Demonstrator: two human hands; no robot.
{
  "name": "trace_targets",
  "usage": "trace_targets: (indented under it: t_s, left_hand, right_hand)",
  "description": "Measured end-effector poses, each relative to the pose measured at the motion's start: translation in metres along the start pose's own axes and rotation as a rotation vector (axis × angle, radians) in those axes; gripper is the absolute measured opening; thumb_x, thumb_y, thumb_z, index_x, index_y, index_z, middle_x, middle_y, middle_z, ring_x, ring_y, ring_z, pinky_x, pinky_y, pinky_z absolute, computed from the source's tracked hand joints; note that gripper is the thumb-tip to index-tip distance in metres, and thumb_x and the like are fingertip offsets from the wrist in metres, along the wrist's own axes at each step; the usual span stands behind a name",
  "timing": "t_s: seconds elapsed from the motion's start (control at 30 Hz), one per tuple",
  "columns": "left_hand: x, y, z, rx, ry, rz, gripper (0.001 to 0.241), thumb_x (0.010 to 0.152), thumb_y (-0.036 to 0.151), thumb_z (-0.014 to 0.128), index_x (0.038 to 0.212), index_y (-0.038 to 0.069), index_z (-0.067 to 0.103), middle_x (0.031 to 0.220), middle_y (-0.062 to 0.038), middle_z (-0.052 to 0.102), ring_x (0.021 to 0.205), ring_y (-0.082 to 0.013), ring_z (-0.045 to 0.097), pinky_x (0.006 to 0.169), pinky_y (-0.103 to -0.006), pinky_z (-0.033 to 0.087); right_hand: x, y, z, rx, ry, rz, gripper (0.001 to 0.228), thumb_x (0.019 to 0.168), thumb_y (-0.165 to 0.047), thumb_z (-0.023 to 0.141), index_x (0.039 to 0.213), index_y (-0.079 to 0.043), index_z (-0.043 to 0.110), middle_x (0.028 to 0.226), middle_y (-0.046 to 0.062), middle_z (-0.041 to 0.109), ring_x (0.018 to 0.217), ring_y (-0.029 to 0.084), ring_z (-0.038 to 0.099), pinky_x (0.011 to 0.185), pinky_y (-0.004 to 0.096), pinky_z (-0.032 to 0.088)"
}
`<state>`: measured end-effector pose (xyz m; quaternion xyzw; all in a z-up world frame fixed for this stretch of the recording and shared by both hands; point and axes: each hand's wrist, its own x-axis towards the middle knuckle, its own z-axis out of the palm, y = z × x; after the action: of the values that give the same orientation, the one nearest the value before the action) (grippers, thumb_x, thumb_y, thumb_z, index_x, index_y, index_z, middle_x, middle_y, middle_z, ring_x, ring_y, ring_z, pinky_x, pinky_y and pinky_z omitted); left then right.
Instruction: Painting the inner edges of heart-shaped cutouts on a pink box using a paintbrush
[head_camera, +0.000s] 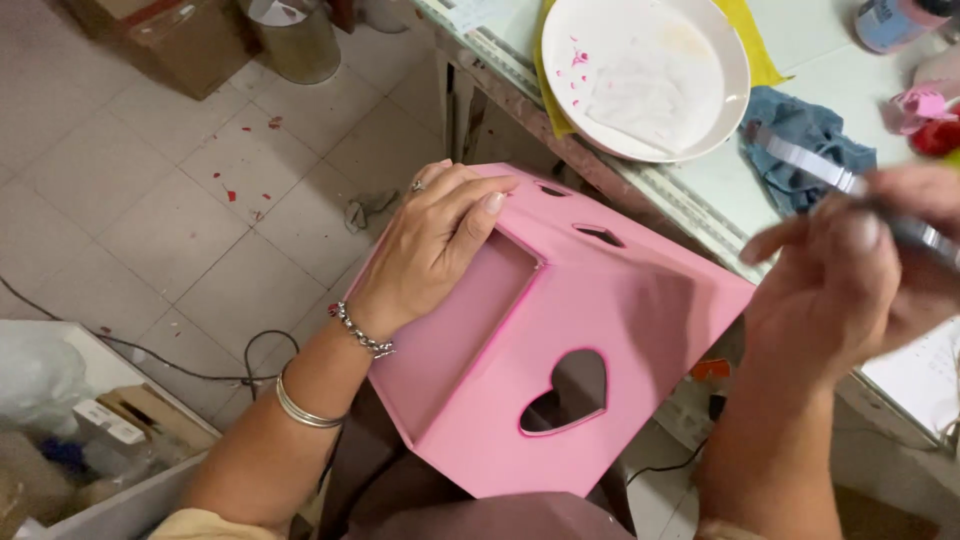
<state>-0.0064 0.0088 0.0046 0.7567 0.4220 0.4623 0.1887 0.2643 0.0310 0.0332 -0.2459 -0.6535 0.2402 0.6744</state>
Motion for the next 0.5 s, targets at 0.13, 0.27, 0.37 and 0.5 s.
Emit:
trace_targets:
  t_s: [0.13,0.27,0.37,0.5]
  left_hand:
    - [-0.002,0.0,0.001,-0.006,0.018,0.012,0.039,0.097,0.025,0.03,0.108,-0.001,0.057,0.106,-0.014,0.06,0.098,-0.0254,0.055,0.094,-0.0386,0.035]
    - [-0.004,0.0,0.002,-0.008,0.05,0.035,0.037,0.098,0.024,0.031,0.108,0.001,0.058,0.107,-0.012,0.061,0.096,-0.024,0.056,0.093,-0.0375,0.035]
    - [-0.005,0.0,-0.001,-0.003,0.055,0.027,0.037,0.098,0.024,0.03,0.108,0.002,0.058,0.108,-0.011,0.061,0.097,-0.0227,0.056,0.094,-0.0367,0.034]
    - [-0.007,-0.001,-0.002,-0.012,0.071,0.025,0.038,0.098,0.025,0.031,0.107,0.001,0.059,0.107,-0.01,0.062,0.094,-0.0211,0.057,0.093,-0.036,0.034]
  right_hand:
    - [-0.05,-0.039,0.049,0.131,0.025,0.055,0.014,0.089,-0.013,0.054,0.093,-0.007,0.043,0.077,0.007,0.047,0.054,0.011,0.048,0.036,0.026,0.053]
    - [-0.08,-0.045,0.075,0.086,0.053,0.028,0.011,0.086,-0.01,0.047,0.091,-0.006,0.037,0.066,0.012,0.042,0.051,0.014,0.047,0.038,0.029,0.056]
    - [-0.093,-0.047,0.082,0.065,0.012,0.01,0.01,0.086,-0.008,0.046,0.093,-0.007,0.039,0.067,0.013,0.046,0.051,0.018,0.052,0.04,0.03,0.056]
    - [-0.107,-0.04,0.072,0.028,-0.06,-0.001,0.009,0.083,-0.008,0.053,0.088,-0.004,0.046,0.069,0.016,0.056,0.054,0.021,0.06,0.045,0.025,0.053]
